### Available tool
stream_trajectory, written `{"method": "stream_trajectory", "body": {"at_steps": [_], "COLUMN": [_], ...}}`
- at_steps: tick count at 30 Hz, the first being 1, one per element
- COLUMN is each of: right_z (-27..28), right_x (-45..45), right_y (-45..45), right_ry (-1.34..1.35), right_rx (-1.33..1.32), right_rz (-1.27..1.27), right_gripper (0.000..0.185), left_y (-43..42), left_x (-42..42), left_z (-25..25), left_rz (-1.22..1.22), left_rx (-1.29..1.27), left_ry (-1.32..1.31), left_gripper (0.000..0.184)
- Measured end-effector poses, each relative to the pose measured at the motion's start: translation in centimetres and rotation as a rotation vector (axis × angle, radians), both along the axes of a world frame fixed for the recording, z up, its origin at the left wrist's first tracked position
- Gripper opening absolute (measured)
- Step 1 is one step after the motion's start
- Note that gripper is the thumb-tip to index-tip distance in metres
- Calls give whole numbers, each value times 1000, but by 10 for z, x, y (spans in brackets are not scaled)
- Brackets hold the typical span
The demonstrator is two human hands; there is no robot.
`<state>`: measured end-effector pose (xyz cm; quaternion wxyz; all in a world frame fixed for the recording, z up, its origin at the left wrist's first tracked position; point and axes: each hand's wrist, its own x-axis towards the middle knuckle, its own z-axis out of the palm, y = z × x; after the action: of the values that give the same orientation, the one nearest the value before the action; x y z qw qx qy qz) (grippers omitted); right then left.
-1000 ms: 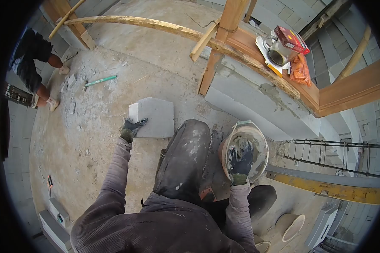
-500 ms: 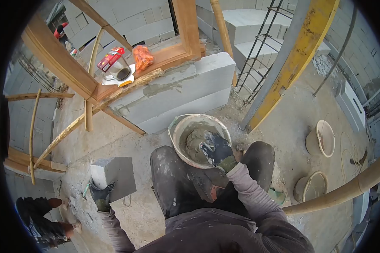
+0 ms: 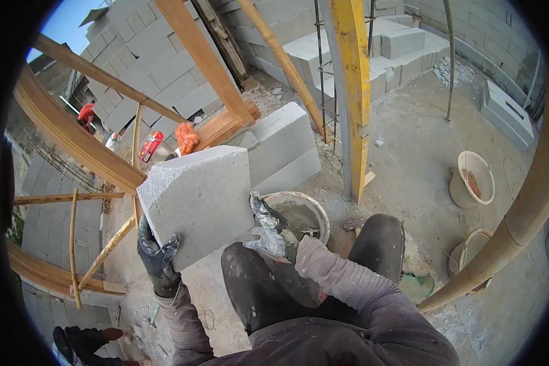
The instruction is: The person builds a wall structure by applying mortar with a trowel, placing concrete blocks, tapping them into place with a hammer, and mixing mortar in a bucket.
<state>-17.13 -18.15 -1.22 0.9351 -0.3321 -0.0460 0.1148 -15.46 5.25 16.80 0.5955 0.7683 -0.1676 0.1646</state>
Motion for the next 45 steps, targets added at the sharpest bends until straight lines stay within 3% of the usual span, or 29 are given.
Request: {"method": "stream_trajectory", "body": {"at_steps": [1, 2, 4, 9, 12, 13, 15, 17, 18, 19, 21, 22, 26, 28, 29, 31, 32, 34, 36, 39, 41, 42, 44, 45], "right_z": [62, 0, 75, 51, 21, 35, 19, 16, 16, 11, 19, 30, 36, 41, 24, -25, -8, 2, 8, -10, -42, -58, -187, -104], "right_x": [-10, 23, 30, 96, 126, 120, 140, 141, 140, 139, 150, 149, 159, 157, 166, 188, 194, 188, 183, 183, 201, 214, 346, 270], "right_y": [-17, -34, -72, -149, -181, -175, -193, -203, -199, -198, -198, -194, -206, -203, -213, -245, -237, -216, -204, -206, -219, -223, -263, -226], "right_ry": [139, -249, 210, 61, -83, -55, -44, -63, -84, -61, -150, -180, -221, -186, -184, -539, -231, -186, -139, -99, -38, 34, -107, 470], "right_rx": [83, -522, 70, -186, -134, -139, -205, -171, -279, -306, 32, 5, -57, -284, -280, -878, -188, -219, -241, -26, -370, -591, -423, -628], "right_rz": [-97, -397, -393, -716, -844, -923, -1014, -1015, -1158, -1127, -1117, -1112, -1102, -1253, -1254, -1303, -1226, -1270, -1336, -1300, -1446, -1529, -1907, -1533], "right_gripper": [86, 89, 85, 70, 61, 60, 61, 62, 61, 61, 64, 66, 65, 64, 64, 60, 57, 55, 53, 50, 45, 45, 45, 76], "left_y": [-18, -38, -66, -152, -186, -195, -208, -222, -228, -232, -240, -244, -264, -268, -267, -262, -261, -258, -261, -264, -266, -267, -270, -269], "left_x": [16, 28, 60, 127, 152, 158, 168, 167, 160, 154, 153, 151, 154, 165, 165, 164, 165, 168, 173, 166, 166, 169, 172, 170], "left_z": [-18, -34, -70, -124, -149, -155, -169, -161, -148, -144, -144, -145, -169, -186, -186, -184, -183, -180, -185, -178, -179, -182, -187, -186], "left_rz": [-19, -25, -24, -299, -403, -389, -258, -276, -224, -175, -94, -46, 96, -223, -223, -346, -350, -299, -300, -306, -334, -345, -382, -320], "left_rx": [-18, 27, 148, -81, -183, -202, 74, 64, 96, 128, 83, 56, 48, -349, -345, -436, -432, -456, -514, -594, -592, -572, -519, -453], "left_ry": [-44, -119, -167, -154, -69, -82, -189, -134, -195, -265, -134, -19, -47, 87, 87, 243, 244, 214, 242, 264, 249, 203, 178, 160], "left_gripper": [93, 94, 97, 110, 115, 115, 118, 121, 118, 115, 112, 109, 93, 79, 79, 87, 87, 62, 60, 55, 71, 67, 63, 52]}}
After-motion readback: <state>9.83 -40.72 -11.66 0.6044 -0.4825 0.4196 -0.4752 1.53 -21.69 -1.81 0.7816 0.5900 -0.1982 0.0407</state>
